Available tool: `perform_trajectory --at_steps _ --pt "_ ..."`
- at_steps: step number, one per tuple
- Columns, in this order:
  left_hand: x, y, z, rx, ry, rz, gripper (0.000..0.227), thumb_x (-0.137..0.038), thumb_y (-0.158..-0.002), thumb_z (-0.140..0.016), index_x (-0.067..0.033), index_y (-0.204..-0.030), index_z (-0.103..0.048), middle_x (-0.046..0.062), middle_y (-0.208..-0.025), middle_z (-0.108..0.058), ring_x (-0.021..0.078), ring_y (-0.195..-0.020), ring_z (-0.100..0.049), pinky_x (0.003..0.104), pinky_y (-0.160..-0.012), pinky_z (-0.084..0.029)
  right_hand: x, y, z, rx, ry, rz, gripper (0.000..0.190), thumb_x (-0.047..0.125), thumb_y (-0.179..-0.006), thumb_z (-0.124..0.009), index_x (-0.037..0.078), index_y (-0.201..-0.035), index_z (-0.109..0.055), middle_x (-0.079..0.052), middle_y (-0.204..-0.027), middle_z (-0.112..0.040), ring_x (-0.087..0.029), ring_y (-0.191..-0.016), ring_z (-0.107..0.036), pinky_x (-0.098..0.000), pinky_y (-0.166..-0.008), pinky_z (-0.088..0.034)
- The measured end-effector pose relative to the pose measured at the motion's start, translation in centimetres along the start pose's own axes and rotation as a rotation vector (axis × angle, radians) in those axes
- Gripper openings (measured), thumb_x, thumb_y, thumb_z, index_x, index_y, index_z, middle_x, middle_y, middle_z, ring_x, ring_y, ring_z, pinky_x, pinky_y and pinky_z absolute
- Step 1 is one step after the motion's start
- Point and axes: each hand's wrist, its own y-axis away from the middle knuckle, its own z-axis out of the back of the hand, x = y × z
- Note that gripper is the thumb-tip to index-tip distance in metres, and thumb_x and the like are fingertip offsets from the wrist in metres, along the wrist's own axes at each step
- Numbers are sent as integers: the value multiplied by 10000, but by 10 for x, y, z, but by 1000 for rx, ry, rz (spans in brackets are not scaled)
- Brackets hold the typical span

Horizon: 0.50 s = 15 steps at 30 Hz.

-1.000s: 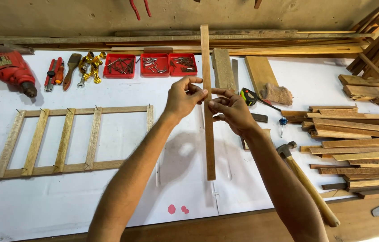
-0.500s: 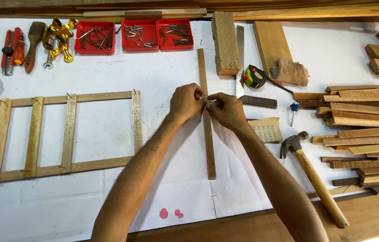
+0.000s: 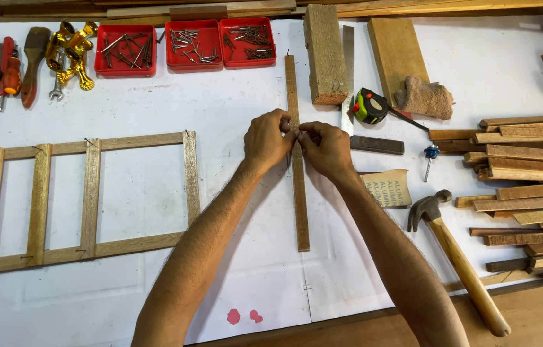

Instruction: The person assembles a small wooden frame structure on a workbench. They position thin wood strips, check alignment with a steel square, take nails from red bins, hammer nails to attach cross pieces, measure the frame with a tape measure, and sort through a pile of wood strips to select pieces.

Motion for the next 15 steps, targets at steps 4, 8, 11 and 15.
perform_trajectory --at_steps 4,8,11,15 --pt "1 2 -1 25 19 11 378 -164 -829 -820 -25 -1159 -700 58 -885 -783 188 -785 -764 349 -672 -618 -2 2 1 -20 -21 37 246 180 -967 -683 60 -1171 -748 -118 -977 -796 -189 -884 -784 -323 -818 -636" --pt "1 7 -3 -1 -4 0 320 -134 -856 -785 -15 -1141 -702 71 -836 -772 190 -731 -759 347 -632 -615 -2 3 -1 -41 -20 50 247 180 -962 -693 58 -1169 -750 -126 -997 -789 -193 -897 -780 -333 -817 -642" --pt "0 11 -4 -9 -4 10 280 -118 -879 -759 -7 -1130 -705 84 -816 -764 187 -705 -755 341 -618 -614 -3 4 -2 -48 -34 52 247 178 -956 -708 52 -1165 -748 -135 -1008 -784 -196 -906 -780 -331 -821 -644" --pt "-3 13 0 19 52 21 289 -123 -867 -766 16 -1110 -694 78 -756 -758 173 -665 -746 329 -592 -606 -6 5 -5 -49 -56 42 243 165 -951 -716 50 -1161 -749 -151 -1071 -762 -202 -920 -772 -321 -819 -647"
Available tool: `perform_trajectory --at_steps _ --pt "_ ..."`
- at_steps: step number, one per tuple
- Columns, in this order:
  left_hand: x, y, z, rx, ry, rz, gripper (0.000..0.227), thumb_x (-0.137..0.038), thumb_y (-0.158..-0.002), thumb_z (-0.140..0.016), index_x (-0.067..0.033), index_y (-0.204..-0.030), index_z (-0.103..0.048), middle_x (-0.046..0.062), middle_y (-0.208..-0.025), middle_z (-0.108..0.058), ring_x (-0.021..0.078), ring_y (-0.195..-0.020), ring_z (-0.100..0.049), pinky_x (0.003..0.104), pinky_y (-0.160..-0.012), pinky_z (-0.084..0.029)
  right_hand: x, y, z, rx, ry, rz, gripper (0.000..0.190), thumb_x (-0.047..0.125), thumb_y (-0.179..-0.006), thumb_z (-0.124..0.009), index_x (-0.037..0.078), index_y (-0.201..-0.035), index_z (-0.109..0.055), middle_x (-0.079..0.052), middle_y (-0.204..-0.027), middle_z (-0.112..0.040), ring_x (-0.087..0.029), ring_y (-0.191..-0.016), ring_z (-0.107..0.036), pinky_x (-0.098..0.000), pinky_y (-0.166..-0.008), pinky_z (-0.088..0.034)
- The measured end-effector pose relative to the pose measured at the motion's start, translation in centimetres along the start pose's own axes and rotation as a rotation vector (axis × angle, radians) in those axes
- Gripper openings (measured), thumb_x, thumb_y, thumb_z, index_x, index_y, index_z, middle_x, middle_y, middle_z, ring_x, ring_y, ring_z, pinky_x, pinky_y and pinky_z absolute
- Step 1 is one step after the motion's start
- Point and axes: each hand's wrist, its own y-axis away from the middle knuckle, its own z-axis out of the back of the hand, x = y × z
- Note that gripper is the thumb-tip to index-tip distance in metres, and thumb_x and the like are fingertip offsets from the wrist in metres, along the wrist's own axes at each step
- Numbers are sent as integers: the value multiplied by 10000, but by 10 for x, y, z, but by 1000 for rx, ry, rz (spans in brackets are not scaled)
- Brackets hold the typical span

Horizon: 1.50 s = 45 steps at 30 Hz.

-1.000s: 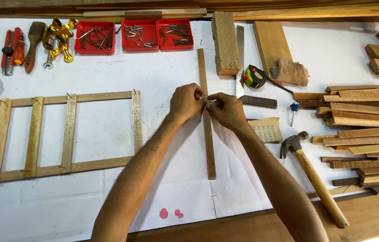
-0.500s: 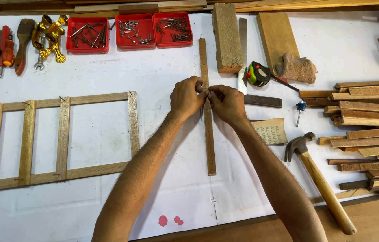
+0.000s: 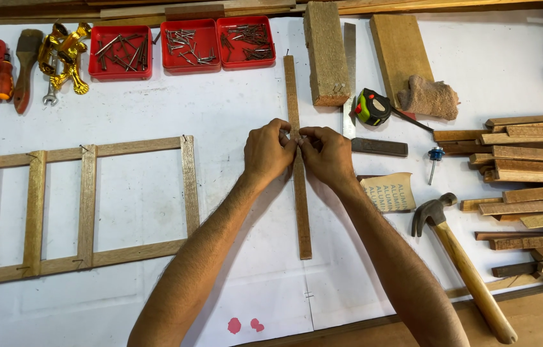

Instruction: The person assembles a small wooden frame structure on a workbench. They position thin wood strips, check alignment with a steel square, take nails from red bins, hammer nails to attach cross pieces, measure the frame with a tape measure, and sort through a pile of wood strips to select pieces.

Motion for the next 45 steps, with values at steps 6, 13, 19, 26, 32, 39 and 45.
perform_trajectory --at_steps 6,13,19,26,32,39,45 --pt "3 -3 -7 -27 -17 20 266 -118 -900 -752 24 -1118 -696 81 -770 -748 172 -641 -734 325 -575 -602 3 -4 -1 -27 -1 4 225 151 -944 -707 41 -1135 -752 -143 -1056 -761 -201 -911 -773 -323 -822 -643" --pt "1 0 -6 -47 30 7 247 -140 -896 -767 20 -1077 -715 80 -771 -763 178 -652 -743 334 -595 -600 4 -3 -1 -56 -19 28 223 137 -947 -692 33 -1136 -750 -151 -1042 -756 -205 -891 -770 -327 -799 -640" --pt "0 3 -4 -50 40 24 238 -166 -904 -770 -4 -1073 -723 98 -818 -786 192 -695 -765 332 -630 -607 -4 -2 -2 -60 -48 18 228 156 -960 -695 33 -1146 -742 -138 -1051 -751 -212 -873 -772 -323 -778 -637" --pt "-24 12 3 -60 -124 -40 258 -229 -909 -799 -22 -1010 -682 108 -946 -625 229 -795 -646 397 -689 -550 -6 23 59 192 -93 61 362 180 -941 -720 109 -1294 -685 -105 -1097 -776 -182 -964 -760 -338 -862 -630" --pt "-82 44 -37 205 -246 -226 572 -417 -841 -850 -34 -1211 -643 124 -1132 -570 259 -1052 -559 396 -823 -541 -23 72 137 257 274 85 478 133 -799 -830 131 -1259 -700 -95 -1253 -717 -245 -1123 -683 -401 -967 -577" --pt "-114 66 -78 441 -483 -239 877 -537 -676 -941 23 -1253 -591 137 -1307 -522 289 -1203 -486 414 -970 -545 -73 109 138 127 446 48 664 218 -748 -905 138 -1350 -636 -139 -1376 -609 -330 -1300 -526 -473 -1082 -435" --pt "-91 57 -101 367 -27 -266 691 -230 -705 -918 -25 -1201 -482 134 -1120 -681 251 -1056 -703 344 -874 -608 -15 122 157 63 482 -136 627 282 -726 -923 140 -1285 -676 -110 -1181 -693 -268 -1157 -623 -442 -991 -527"
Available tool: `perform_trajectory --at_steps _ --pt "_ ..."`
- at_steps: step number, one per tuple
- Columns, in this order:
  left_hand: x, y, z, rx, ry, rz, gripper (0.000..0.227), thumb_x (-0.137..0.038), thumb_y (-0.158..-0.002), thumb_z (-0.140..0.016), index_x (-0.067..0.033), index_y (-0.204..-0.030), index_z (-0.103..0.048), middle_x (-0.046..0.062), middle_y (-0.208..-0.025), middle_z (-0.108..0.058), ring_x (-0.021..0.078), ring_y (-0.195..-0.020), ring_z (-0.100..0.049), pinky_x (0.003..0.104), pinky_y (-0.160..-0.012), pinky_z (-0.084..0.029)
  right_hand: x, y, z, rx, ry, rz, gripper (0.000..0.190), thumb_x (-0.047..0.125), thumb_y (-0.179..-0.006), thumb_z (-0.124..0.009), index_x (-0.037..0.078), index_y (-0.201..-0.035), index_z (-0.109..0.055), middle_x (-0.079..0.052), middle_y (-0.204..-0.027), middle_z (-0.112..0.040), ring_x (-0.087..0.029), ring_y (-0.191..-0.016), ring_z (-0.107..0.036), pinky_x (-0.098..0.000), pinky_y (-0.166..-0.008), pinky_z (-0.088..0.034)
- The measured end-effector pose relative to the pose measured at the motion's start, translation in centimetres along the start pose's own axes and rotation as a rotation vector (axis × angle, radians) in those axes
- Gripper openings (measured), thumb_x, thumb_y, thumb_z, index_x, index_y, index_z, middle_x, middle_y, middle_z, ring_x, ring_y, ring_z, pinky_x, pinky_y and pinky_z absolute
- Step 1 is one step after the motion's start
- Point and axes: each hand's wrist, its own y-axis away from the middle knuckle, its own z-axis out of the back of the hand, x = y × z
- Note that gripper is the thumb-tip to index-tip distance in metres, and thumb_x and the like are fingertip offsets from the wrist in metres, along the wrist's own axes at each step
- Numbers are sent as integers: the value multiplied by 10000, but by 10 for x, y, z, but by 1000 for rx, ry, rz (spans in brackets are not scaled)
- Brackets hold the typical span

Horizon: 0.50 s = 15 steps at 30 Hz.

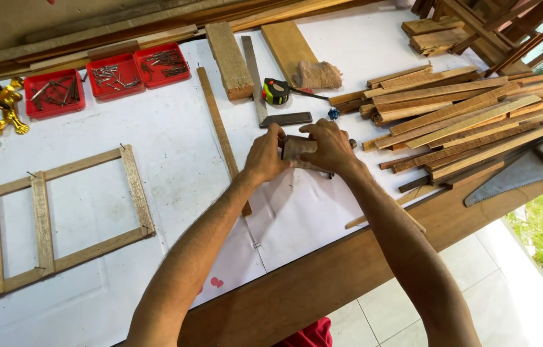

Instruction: The person assembles a small wooden frame structure on a workbench. They position thin wood strips, check alignment with a steel square, take nails from red bins, hammer nails to attach cross pieces, measure the frame with a tape measure, and sort through a pile of wood strips to select pieces.

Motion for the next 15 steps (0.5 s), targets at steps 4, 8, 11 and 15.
perform_trajectory --at_steps 4,8,11,15 --pt "-19 8 28 -127 186 -75 429 -123 -856 -811 -32 -1169 -533 79 -988 -750 213 -952 -770 324 -783 -633 -3 -3 10 -37 -91 92 310 302 -796 -900 156 -1057 -822 -92 -1054 -744 -227 -977 -713 -405 -863 -602" --pt "-44 31 89 -253 124 -355 179 -62 -896 -789 -60 -1045 -690 77 -950 -764 204 -872 -751 337 -730 -608 26 2 34 -114 -423 265 245 207 -847 -866 111 -1056 -784 -76 -979 -791 -180 -870 -757 -342 -752 -618" --pt "-48 57 133 -288 45 -332 91 -75 -919 -786 -59 -982 -721 80 -918 -747 207 -829 -739 330 -723 -616 62 9 48 -131 -462 454 242 123 -895 -789 124 -1136 -779 -73 -1026 -807 -183 -908 -777 -325 -776 -636" --pt "-25 96 157 -316 -150 -329 114 -74 -910 -761 -20 -986 -695 104 -968 -763 260 -966 -746 387 -834 -607 95 3 16 -185 -289 633 247 41 -965 -699 139 -1176 -782 -82 -1180 -764 -242 -985 -757 -350 -732 -644"
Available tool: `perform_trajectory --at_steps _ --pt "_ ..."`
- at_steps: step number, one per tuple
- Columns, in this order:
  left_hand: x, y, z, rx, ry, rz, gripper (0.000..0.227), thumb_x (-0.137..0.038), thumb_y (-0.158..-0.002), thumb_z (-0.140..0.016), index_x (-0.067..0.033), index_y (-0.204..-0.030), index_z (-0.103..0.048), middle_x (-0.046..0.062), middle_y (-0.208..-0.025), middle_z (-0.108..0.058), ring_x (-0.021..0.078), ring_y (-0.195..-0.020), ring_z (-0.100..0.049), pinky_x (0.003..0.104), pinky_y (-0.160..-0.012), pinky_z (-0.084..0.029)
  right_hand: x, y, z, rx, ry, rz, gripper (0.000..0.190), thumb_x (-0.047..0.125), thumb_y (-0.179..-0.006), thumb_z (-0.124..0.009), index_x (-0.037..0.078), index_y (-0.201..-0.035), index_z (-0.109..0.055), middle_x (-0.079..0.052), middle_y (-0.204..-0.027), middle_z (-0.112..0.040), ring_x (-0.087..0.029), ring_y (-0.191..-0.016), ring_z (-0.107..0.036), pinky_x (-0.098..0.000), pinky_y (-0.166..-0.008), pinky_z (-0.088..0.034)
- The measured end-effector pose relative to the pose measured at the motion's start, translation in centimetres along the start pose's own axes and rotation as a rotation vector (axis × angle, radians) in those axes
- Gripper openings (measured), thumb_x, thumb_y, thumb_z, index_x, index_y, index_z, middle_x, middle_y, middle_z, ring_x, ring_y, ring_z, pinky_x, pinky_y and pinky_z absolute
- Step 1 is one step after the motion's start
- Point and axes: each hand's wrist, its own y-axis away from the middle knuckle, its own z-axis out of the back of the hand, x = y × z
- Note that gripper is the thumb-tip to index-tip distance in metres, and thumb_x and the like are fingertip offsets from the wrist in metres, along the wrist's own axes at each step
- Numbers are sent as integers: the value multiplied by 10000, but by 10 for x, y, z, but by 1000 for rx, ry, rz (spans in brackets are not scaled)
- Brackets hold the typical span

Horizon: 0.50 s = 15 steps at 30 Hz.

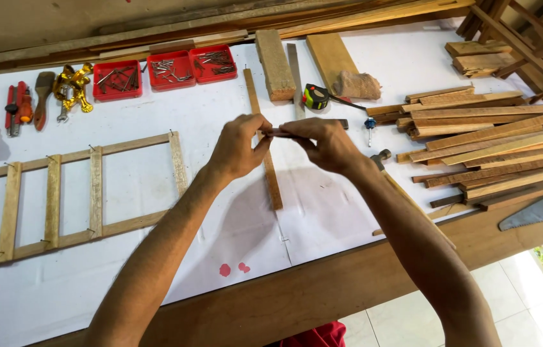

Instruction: The person assembles a small wooden frame structure on a workbench. They position thin wood strips, check alignment with a steel square, take nails from red bins, hammer nails to attach cross pieces, measure the frame with a tape measure, and sort through a pile of wood strips to select pieces.

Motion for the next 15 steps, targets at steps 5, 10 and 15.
perform_trajectory --at_steps 5,10,15 --pt "18 57 -33 84 -180 45 367 -129 -932 -717 21 -1261 -648 198 -1259 -684 374 -1193 -634 452 -992 -540 -21 13 -60 -7 183 261 306 -19 -956 -645 117 -1205 -759 -81 -1235 -752 -281 -1184 -705 -414 -1029 -577" --pt "53 86 -78 289 -399 55 386 -89 -989 -624 -13 -1367 -593 165 -1448 -589 346 -1401 -498 467 -1155 -437 -43 38 -92 80 262 287 317 15 -967 -628 111 -1250 -734 -54 -1343 -721 -247 -1291 -651 -400 -1125 -528" --pt "59 73 -82 433 -620 26 431 -32 -955 -604 70 -1371 -560 229 -1508 -498 389 -1448 -401 476 -1182 -370 -48 32 -97 199 346 169 414 150 -940 -680 95 -1348 -650 -85 -1433 -628 -269 -1404 -512 -442 -1164 -414"
